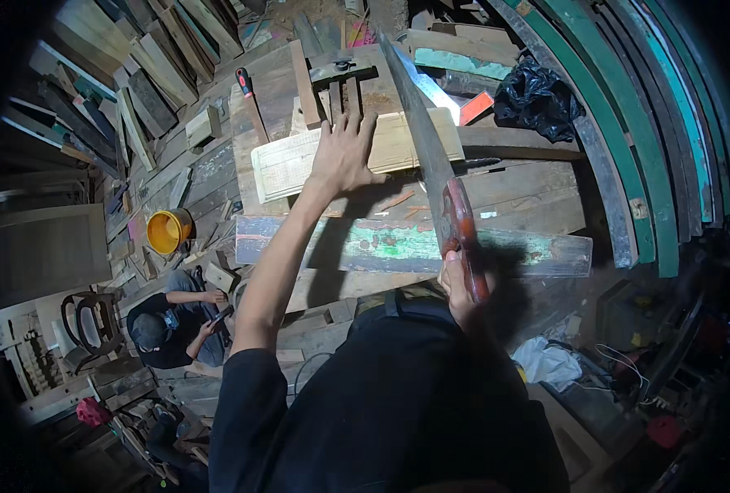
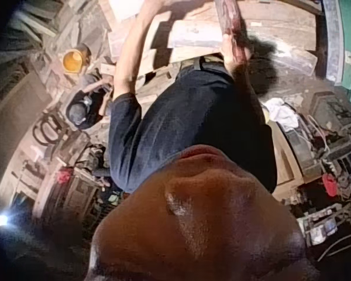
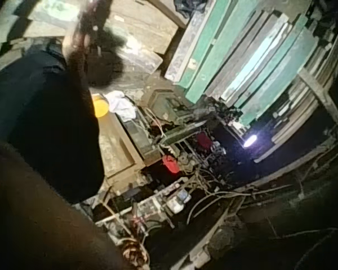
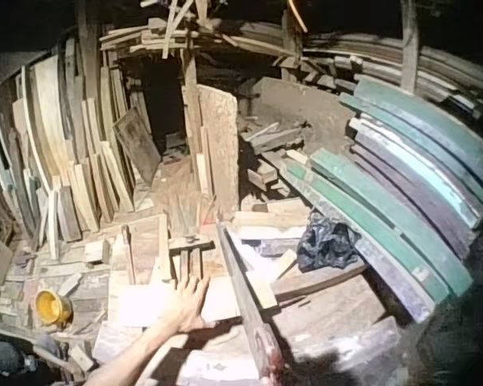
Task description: The person cuts a piece of wood using a hand saw, then aligns wooden boards on the workbench and saws into them.
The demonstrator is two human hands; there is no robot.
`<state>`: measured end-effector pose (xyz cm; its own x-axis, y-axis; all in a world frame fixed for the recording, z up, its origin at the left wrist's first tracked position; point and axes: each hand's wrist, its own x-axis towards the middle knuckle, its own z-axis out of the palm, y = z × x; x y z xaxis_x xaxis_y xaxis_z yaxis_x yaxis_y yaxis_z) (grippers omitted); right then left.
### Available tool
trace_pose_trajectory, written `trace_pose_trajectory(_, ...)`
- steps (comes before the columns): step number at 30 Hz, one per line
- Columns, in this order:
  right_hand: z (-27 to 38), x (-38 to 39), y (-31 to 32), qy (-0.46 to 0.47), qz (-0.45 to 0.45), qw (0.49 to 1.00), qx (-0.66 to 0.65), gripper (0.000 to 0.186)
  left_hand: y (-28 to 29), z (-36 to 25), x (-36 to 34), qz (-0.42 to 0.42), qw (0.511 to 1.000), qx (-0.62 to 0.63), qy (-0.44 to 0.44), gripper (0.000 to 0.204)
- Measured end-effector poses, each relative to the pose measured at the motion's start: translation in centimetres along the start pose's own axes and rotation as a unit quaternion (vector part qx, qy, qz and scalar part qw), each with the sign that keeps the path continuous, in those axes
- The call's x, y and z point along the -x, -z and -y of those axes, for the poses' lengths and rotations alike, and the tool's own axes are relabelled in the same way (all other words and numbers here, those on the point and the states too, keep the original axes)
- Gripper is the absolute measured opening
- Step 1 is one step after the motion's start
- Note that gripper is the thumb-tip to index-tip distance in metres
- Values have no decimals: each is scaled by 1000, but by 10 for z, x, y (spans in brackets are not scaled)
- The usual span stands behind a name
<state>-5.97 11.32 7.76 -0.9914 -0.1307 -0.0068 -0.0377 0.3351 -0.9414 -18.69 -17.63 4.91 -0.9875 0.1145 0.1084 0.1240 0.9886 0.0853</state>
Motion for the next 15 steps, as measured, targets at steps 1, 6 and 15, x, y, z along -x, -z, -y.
trace_pose_trajectory(1, 1, 0, 1, 25, 7, 1000, 17, 13, -1, 0, 0, -12, 1000, 3, -3, 113)
trace_pose_trajectory(6, 15, 15, 9, 26, 50, 998, 12, 8, -2, 2, -1, -20, 1000, 14, -17, 112)
trace_pose_trajectory(15, 1, -38, -21, 255, -24, 941, 220, 11, -3, 4, 0, 17, 1000, 18, -15, 112)
